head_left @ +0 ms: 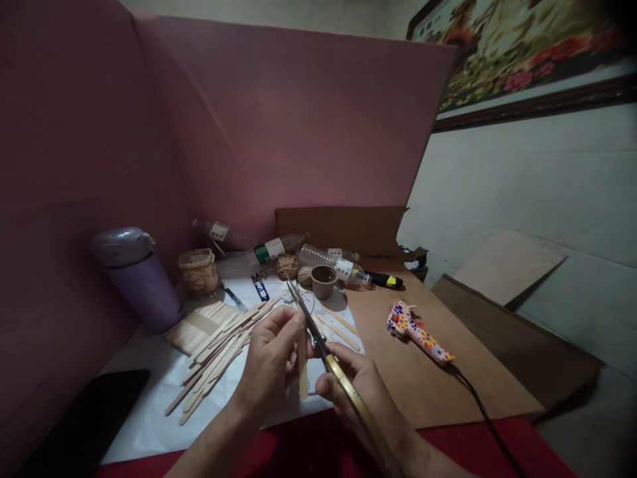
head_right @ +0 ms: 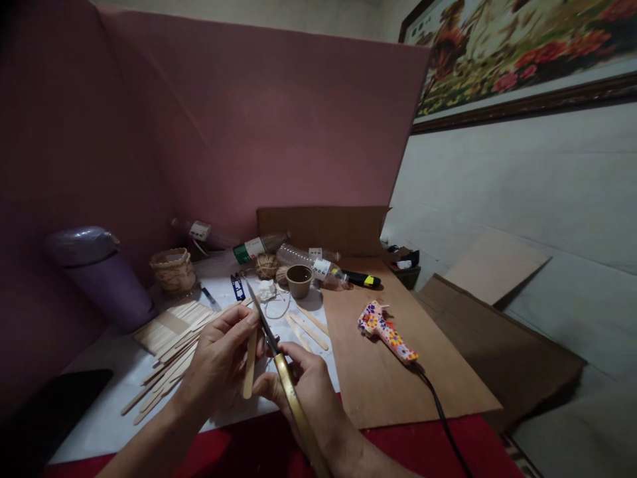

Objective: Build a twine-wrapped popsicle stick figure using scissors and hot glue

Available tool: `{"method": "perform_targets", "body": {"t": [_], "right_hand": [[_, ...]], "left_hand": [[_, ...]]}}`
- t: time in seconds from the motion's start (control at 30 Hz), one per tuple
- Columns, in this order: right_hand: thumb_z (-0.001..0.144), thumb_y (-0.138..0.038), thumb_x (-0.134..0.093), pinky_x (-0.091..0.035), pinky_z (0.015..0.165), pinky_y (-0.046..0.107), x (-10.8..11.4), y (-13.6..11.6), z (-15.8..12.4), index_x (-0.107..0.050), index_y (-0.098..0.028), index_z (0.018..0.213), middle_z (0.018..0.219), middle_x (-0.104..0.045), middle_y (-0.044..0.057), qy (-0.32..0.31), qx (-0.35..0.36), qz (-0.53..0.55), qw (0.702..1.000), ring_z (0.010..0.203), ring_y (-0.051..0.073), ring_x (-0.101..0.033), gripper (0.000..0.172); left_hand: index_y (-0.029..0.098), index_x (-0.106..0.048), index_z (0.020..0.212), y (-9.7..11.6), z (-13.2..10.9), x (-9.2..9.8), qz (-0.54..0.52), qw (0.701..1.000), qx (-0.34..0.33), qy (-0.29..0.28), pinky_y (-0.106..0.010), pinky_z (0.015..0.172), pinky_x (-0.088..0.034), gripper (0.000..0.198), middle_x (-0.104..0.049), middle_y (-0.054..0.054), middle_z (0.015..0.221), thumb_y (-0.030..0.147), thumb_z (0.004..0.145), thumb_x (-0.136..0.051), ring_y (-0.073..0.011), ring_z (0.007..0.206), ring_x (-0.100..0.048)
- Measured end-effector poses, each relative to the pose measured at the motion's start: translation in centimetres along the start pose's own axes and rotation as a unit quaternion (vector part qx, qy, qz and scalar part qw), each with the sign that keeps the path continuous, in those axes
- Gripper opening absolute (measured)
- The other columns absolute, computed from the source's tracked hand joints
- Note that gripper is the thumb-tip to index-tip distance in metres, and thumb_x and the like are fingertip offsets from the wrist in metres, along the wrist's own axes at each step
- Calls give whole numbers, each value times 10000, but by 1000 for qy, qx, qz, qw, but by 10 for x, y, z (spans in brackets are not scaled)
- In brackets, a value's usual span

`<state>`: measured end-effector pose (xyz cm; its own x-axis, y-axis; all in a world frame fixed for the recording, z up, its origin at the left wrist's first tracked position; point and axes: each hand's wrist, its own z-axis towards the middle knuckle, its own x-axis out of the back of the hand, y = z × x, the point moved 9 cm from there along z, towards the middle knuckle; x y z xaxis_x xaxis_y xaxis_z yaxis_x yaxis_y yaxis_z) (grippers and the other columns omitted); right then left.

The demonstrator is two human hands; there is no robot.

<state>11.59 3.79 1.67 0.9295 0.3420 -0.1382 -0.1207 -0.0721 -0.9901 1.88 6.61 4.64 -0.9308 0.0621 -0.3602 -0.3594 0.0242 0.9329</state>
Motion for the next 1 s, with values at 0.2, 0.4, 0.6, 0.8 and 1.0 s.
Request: {"method": "perform_targets", "body": {"t": [0.2,0.4,0.6,0.8,1.0], "right_hand": [[575,-621,-771,-195,389,185,0,-5,0,-569,-152,943,542,-350,-92,13,14,9,1000,447,47,-255,629],[591,-678,-722,-304,479,183,1,-15,0,-554,-152,844,629,-435,-48,25,56,-20,998,550,73,-348,607],[673,-733,-607,-272,391,175,-2,5,5,-549,-169,1007,546,-330,-94,-37,23,-30,999,423,51,-264,657],[683,-742,-587,-276,386,174,-1,7,6,-552,-173,999,527,-308,-98,-37,17,-9,999,411,53,-265,651],[562,-726,-700,-271,396,173,0,-3,0,-581,-166,952,527,-332,-90,9,13,18,1000,439,56,-291,693]], "left_hand": [[178,-499,665,-1,-1,0,9,1000,11,7,-144,321,-221,305,-545,31,473,422,769,-649,-40,318,-347],[178,-498,673,-2,0,0,-2,1000,11,1,-140,360,-265,282,-554,31,479,394,796,-632,-42,350,-382],[175,-503,663,-7,3,2,-4,1000,26,5,-142,359,-249,297,-547,31,463,403,778,-654,-39,346,-363],[173,-520,678,-13,3,1,-5,999,36,2,-143,363,-261,291,-542,32,473,410,771,-660,-41,355,-377],[180,-517,686,-9,3,-2,17,999,28,-6,-153,336,-241,289,-543,34,476,423,793,-631,-47,336,-353]]}}
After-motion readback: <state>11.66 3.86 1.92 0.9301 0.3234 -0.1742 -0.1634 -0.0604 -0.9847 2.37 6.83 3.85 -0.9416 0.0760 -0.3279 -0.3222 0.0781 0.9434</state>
